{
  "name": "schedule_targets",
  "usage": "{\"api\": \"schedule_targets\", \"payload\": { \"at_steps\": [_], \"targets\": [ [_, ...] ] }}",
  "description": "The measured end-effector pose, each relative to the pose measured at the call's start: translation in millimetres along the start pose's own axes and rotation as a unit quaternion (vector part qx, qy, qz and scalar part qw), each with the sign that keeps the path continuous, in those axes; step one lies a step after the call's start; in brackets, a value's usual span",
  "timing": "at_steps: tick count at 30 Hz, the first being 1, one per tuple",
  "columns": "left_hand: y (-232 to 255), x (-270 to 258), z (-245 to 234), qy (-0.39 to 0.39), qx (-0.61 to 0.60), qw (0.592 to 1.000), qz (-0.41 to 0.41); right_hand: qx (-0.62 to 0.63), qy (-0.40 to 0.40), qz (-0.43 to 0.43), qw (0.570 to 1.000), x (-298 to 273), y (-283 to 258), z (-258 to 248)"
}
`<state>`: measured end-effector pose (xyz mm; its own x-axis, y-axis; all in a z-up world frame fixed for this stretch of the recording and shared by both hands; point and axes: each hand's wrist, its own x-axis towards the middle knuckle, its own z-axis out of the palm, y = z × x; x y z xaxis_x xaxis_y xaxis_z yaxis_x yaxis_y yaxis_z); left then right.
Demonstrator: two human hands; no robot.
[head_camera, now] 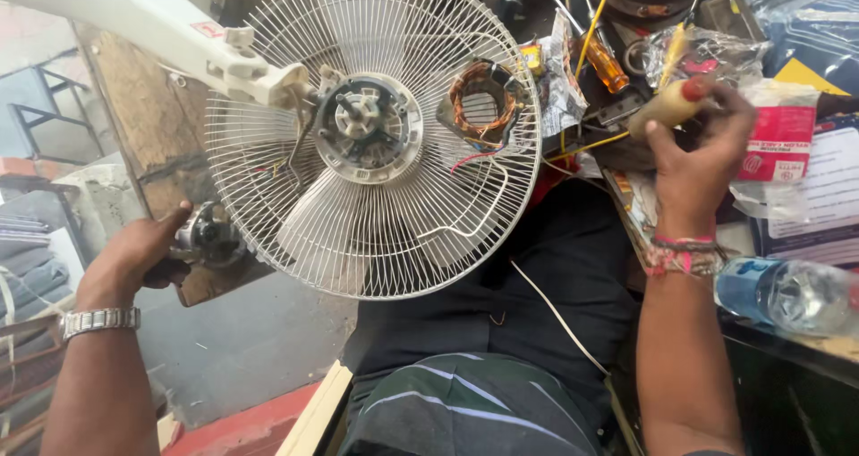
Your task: The person repairs a white pedestal fan by hand, working on the motor housing and internal wiring. They use a screwdriver to tighten screws on the motor casing and manipulate the exposed wires to secure connections.
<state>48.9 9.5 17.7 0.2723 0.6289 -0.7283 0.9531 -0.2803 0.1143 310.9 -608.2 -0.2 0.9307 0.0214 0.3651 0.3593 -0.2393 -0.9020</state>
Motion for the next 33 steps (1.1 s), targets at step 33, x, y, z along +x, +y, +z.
{"api": "schedule_targets", "payload": {
  "at_steps": [33],
  "targets": [
    [127.7, -205.2, 87.9, 0.285, -0.076, 0.787, 0.542, -0.175, -0.194, -0.141, 0.955, -14.4, -113.1, 127.5]
  ]
}}
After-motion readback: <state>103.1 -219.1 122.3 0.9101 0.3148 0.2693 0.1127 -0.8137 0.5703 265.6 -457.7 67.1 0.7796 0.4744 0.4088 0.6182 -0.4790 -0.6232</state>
